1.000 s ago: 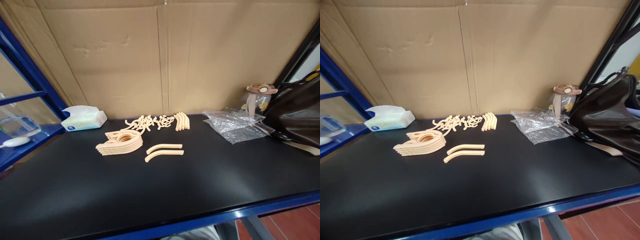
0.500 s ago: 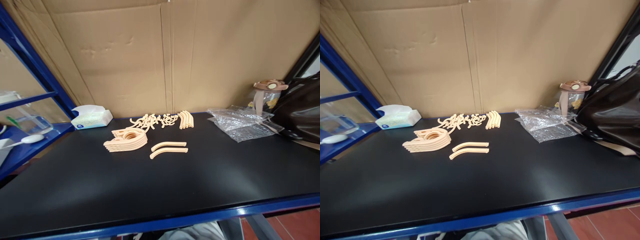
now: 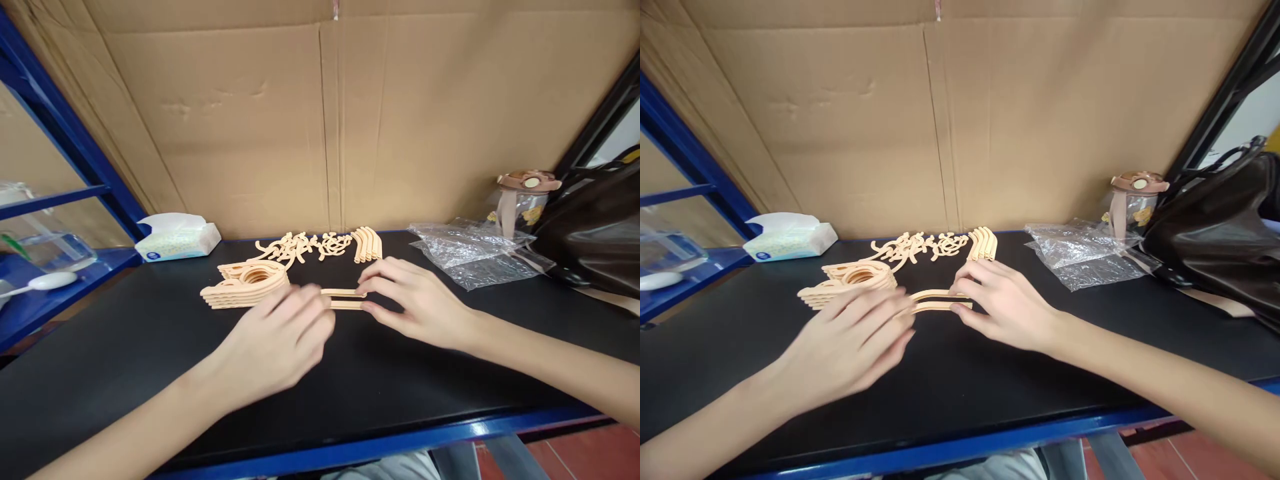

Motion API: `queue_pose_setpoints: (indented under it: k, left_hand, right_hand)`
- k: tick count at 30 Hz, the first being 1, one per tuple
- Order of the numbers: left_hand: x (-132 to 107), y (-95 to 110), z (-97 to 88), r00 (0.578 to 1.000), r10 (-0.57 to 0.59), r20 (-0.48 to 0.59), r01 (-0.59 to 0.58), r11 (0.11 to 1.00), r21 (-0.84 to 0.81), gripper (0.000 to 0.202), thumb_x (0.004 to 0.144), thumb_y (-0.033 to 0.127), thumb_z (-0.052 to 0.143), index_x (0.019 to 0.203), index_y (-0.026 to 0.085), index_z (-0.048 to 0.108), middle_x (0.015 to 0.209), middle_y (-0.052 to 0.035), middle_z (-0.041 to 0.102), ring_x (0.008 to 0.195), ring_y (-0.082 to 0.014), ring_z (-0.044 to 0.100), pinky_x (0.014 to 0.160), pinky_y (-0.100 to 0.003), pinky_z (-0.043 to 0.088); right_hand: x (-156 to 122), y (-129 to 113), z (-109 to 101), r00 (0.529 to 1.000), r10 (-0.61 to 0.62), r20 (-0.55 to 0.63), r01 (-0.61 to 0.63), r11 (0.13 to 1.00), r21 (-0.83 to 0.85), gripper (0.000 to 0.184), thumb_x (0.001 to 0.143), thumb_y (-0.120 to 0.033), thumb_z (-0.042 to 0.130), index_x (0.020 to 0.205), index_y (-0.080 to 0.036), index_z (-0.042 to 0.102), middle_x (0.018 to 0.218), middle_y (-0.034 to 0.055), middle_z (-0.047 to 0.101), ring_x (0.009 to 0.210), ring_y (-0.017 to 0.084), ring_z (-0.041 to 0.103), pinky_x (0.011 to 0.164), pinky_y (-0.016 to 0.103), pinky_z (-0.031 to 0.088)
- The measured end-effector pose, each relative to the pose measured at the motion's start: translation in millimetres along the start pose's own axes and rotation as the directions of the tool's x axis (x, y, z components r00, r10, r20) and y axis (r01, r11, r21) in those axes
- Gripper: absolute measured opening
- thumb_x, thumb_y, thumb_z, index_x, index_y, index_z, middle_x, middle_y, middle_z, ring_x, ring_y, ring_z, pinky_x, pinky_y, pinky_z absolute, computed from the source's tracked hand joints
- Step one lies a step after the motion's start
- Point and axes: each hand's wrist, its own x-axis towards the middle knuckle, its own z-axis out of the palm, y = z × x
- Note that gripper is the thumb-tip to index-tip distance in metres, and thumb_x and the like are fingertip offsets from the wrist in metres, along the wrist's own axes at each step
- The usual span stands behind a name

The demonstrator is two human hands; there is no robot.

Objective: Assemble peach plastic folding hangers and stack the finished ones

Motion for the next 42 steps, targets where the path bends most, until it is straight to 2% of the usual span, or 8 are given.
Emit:
queue_pose_setpoints:
  k: [5,7,9,14,22,28,34,42]
  left_hand:
    - [29.0,-14.9,33.6,0.978,0.027,0.205,-0.015,0.998,-0.059,0.021,0.090,0.028,0.046,0.097,0.013,0.060,0.092,-0.0093,0.062,0.095,-0.0245,0.053,0.083,-0.038,0.039]
    - [31.1,-14.3,44.2,0.973,0.009,0.231,0.005,0.998,-0.060,0.020,0.091,0.025,0.045,0.091,0.012,0.060,0.087,-0.0088,0.062,0.090,-0.0238,0.053,0.079,-0.037,0.038]
    - [27.6,-11.4,49.3,0.976,-0.008,0.217,0.025,0.997,-0.074,0.023,0.091,0.022,0.043,0.099,0.010,0.061,0.091,-0.0096,0.063,0.094,-0.0243,0.053,0.080,-0.037,0.037]
    - [16.6,-10.1,47.6,0.981,-0.025,0.191,0.047,0.993,-0.111,0.033,0.091,0.017,0.042,0.120,0.010,0.055,0.107,-0.0090,0.061,0.103,-0.0242,0.050,0.084,-0.037,0.035]
    - [18.4,-17.9,54.6,0.985,-0.045,0.169,0.065,0.991,-0.117,0.029,0.093,0.014,0.040,0.114,0.015,0.060,0.101,-0.0066,0.063,0.099,-0.0231,0.051,0.080,-0.036,0.035]
    - [19.5,-19.3,57.6,0.989,-0.067,0.133,0.082,0.991,-0.110,0.025,0.096,0.018,0.039,0.103,0.015,0.063,0.094,-0.0044,0.066,0.094,-0.0211,0.053,0.080,-0.036,0.035]
    - [17.6,-18.6,55.5,0.981,-0.088,0.174,0.108,0.988,-0.113,0.031,0.087,0.010,0.047,0.115,0.018,0.060,0.103,-0.0060,0.063,0.097,-0.0226,0.052,0.080,-0.037,0.036]
    - [17.3,-17.7,52.4,0.971,-0.090,0.222,0.127,0.979,-0.160,0.034,0.087,0.006,0.043,0.117,0.013,0.058,0.102,-0.0063,0.063,0.098,-0.0222,0.051,0.081,-0.036,0.037]
  right_hand:
    - [13.4,27.8,42.7,0.996,0.044,0.076,-0.047,0.998,0.036,0.025,0.091,-0.040,0.049,0.103,-0.020,0.059,0.099,0.0056,0.060,0.093,0.019,0.056,0.083,0.035,0.047]
    - [11.2,34.1,49.4,0.994,0.050,0.102,-0.056,0.997,0.059,0.029,0.090,-0.043,0.049,0.106,-0.021,0.058,0.102,0.0060,0.059,0.093,0.019,0.057,0.084,0.035,0.047]
    - [7.4,36.2,49.6,0.991,0.063,0.117,-0.071,0.995,0.069,0.033,0.089,-0.047,0.050,0.108,-0.022,0.057,0.103,0.0060,0.059,0.095,0.020,0.056,0.085,0.036,0.046]
    - [4.3,33.8,44.8,0.988,0.071,0.137,-0.082,0.994,0.079,0.035,0.085,-0.048,0.055,0.107,-0.021,0.057,0.100,0.0046,0.060,0.093,0.020,0.055,0.086,0.037,0.043]
    - [4.8,36.0,45.9,0.987,0.023,0.157,-0.045,0.990,0.135,0.020,0.089,-0.036,0.054,0.101,-0.022,0.060,0.093,0.0011,0.062,0.084,0.016,0.053,0.081,0.032,0.040]
    - [5.1,37.1,49.1,0.984,0.111,0.137,-0.126,0.987,0.105,0.015,0.088,-0.023,0.051,0.101,-0.020,0.059,0.092,0.0023,0.061,0.086,0.017,0.054,0.083,0.033,0.040]
    - [7.0,36.5,50.7,0.958,0.251,0.139,-0.256,0.966,0.026,0.016,0.082,-0.019,0.054,0.096,-0.019,0.061,0.090,0.0031,0.059,0.087,0.018,0.055,0.084,0.034,0.041]
    - [5.7,35.6,48.4,0.964,0.221,0.146,-0.226,0.974,0.022,0.017,0.084,-0.020,0.052,0.098,-0.019,0.060,0.090,0.0040,0.058,0.089,0.019,0.055,0.084,0.034,0.043]
